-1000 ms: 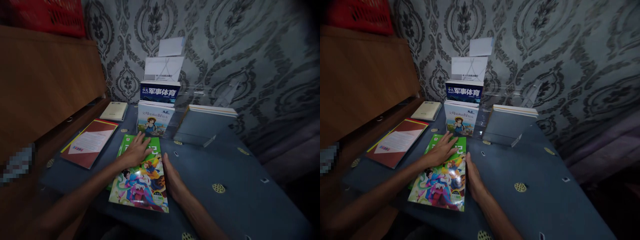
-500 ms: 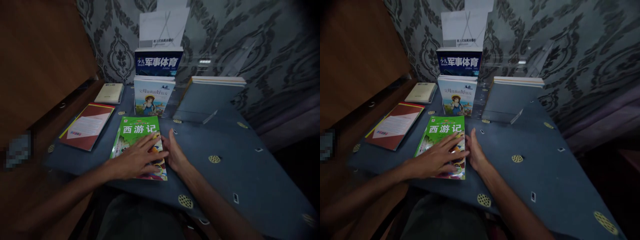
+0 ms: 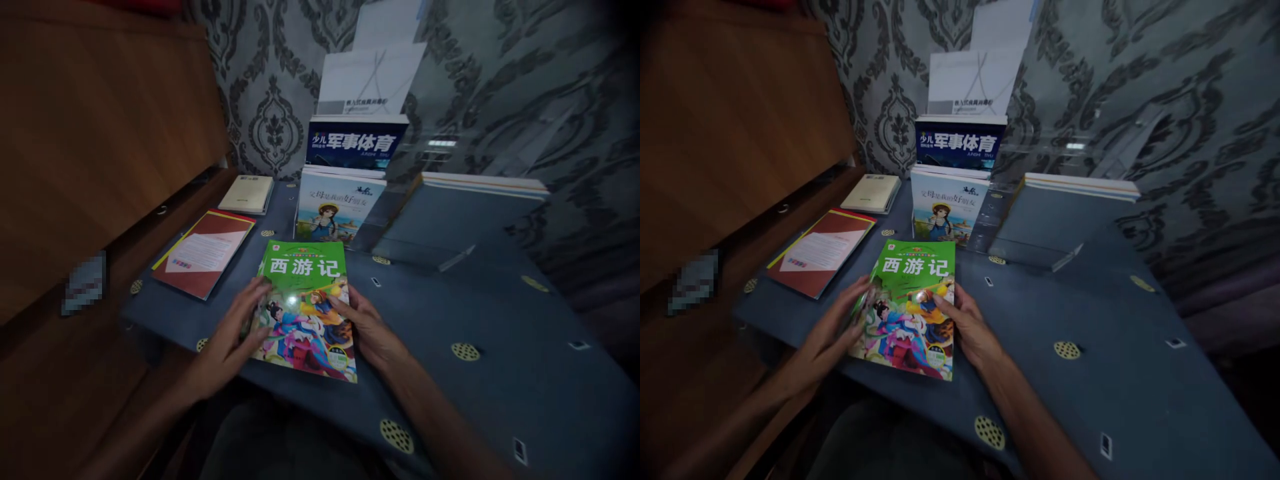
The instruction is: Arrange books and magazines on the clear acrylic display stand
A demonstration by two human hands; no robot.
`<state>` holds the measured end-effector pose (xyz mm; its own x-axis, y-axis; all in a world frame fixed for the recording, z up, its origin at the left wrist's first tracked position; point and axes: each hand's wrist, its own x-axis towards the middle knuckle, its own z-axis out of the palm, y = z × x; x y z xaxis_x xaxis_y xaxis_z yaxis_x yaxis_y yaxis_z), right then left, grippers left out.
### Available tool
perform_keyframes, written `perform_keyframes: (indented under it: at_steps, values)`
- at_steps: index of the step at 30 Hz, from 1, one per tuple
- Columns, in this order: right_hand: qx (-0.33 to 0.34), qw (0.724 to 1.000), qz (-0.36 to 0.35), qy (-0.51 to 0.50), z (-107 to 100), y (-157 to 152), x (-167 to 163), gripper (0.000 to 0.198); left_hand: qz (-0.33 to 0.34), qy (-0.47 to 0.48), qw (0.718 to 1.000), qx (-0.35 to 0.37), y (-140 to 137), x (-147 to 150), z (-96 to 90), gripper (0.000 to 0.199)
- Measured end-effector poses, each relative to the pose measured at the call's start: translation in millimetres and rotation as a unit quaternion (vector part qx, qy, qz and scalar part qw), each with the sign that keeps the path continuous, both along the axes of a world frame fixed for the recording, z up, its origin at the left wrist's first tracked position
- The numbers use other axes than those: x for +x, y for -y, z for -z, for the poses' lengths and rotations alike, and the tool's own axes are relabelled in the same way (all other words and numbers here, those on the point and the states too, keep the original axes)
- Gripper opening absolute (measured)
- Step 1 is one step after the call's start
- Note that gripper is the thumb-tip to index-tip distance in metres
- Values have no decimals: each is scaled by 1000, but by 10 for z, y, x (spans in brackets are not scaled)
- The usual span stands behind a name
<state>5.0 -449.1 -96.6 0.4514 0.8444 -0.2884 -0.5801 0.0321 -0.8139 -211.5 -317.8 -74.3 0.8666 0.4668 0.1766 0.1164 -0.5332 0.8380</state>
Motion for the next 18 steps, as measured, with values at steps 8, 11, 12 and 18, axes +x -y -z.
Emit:
perform_keyframes:
  at_steps: [8, 11, 12, 18]
  values:
    - [38, 999, -1, 14, -67, 41, -62, 57, -193, 110, 860, -459, -39, 347, 34, 65]
    - [46, 998, 41, -6, -89, 15, -142, 57, -223, 148, 812, -519, 53, 500, -20, 62]
    - [47, 997, 59, -10, -90, 4, -167, 57, -229, 157, 804, -525, 83, 540, -35, 60]
    - [48, 993, 98, -41, -76, -4, -236, 54, -205, 156, 768, -586, 188, 673, -65, 51]
